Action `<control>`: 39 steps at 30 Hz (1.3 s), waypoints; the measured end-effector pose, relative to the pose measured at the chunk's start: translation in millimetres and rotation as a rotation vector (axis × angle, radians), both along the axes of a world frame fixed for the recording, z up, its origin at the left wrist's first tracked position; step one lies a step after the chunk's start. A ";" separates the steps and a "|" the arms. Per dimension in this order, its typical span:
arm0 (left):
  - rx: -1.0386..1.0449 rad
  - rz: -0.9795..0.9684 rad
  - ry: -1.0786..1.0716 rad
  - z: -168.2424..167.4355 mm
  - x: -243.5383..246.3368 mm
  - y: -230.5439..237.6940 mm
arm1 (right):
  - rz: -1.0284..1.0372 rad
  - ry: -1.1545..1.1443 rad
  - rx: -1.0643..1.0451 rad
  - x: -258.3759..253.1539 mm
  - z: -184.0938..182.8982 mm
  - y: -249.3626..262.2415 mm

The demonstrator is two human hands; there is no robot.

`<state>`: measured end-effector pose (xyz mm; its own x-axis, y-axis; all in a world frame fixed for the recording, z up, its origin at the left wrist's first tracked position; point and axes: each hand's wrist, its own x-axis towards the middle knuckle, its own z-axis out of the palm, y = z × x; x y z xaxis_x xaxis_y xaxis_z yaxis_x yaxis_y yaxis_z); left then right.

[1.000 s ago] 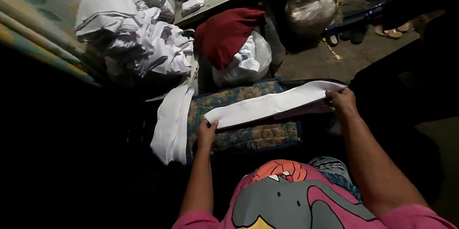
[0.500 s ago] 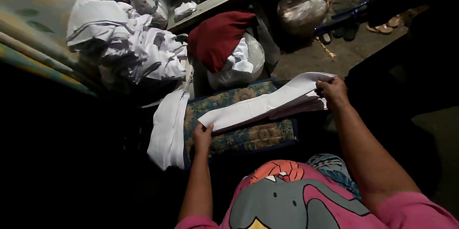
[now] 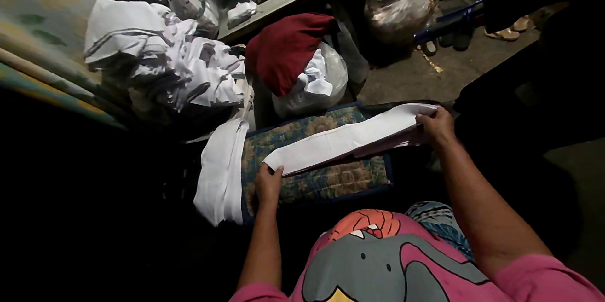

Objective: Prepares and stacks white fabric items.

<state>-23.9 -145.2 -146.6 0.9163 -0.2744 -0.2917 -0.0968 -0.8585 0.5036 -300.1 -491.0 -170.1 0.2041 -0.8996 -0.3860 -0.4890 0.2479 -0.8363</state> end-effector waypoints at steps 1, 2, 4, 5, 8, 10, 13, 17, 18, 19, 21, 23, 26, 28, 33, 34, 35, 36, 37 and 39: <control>0.048 0.012 -0.017 4.3 -3.1 -3.0 | 0.012 0.064 -0.014 -0.5 0.5 0.2; 0.064 0.030 -0.036 6.0 -5.7 -5.6 | 0.017 0.106 -0.020 -1.8 -1.2 -0.4; 0.077 0.071 -0.059 5.1 -10.4 -11.8 | -0.013 0.130 -0.033 -5.2 -3.7 -1.2; 0.109 0.078 -0.068 3.8 -12.4 -16.1 | -0.034 0.126 -0.047 -7.6 -3.6 -1.5; 0.202 0.060 -0.085 -0.8 -12.1 -27.5 | -0.072 0.093 -0.103 -17.5 2.1 -1.0; 0.232 0.009 -0.038 2.4 -8.0 -33.3 | -0.092 0.064 -0.143 -25.1 5.0 0.4; 0.196 -0.118 0.065 12.7 -3.6 -41.3 | -0.113 0.027 -0.170 -35.8 9.3 3.6; -0.071 -0.201 0.224 31.9 -9.7 -55.9 | -0.114 -0.004 -0.191 -47.5 8.1 8.3; -0.170 -0.213 0.255 38.0 -11.5 -62.0 | -0.111 -0.001 -0.195 -49.4 9.7 10.0; -0.262 -0.226 0.272 44.5 -12.9 -69.0 | -0.110 0.005 -0.204 -51.2 11.4 11.6; -0.424 -0.234 0.284 64.6 -18.2 -84.3 | -0.113 0.011 -0.217 -52.7 16.1 15.5; -0.571 -0.235 0.282 85.8 -21.3 -99.6 | -0.111 -0.008 -0.208 -51.9 18.0 19.7; -0.732 -0.287 0.279 119.7 -29.4 -118.7 | -0.016 -0.074 -0.078 -47.7 12.7 33.0; -0.830 -0.339 0.289 138.2 -36.6 -130.7 | 0.132 -0.108 0.077 -39.1 9.1 50.8; -1.040 -0.422 0.361 173.2 -67.6 -159.8 | 0.436 -0.613 0.594 -8.6 14.1 109.1; -1.090 -0.438 0.379 178.9 -74.0 -162.2 | 0.377 -0.778 0.675 -2.1 17.5 115.3; -1.137 -0.446 0.398 185.3 -79.8 -162.6 | 0.309 -0.939 0.749 4.6 21.1 116.6; -1.176 -0.440 0.407 192.2 -84.8 -161.1 | 0.218 -1.075 0.801 11.1 23.1 114.2; -1.214 -0.421 0.411 199.1 -88.8 -157.2 | 0.092 -1.176 0.815 17.6 26.1 110.1; -1.285 -0.418 0.386 211.1 -91.7 -141.7 | -0.196 -1.228 0.787 27.6 34.9 97.4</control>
<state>-115.6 -287.0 64.5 0.6229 -0.7666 0.1561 0.0957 0.2727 0.9573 -272.6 -393.6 -135.2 0.6605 -0.5957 -0.4570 0.5067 0.8029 -0.3142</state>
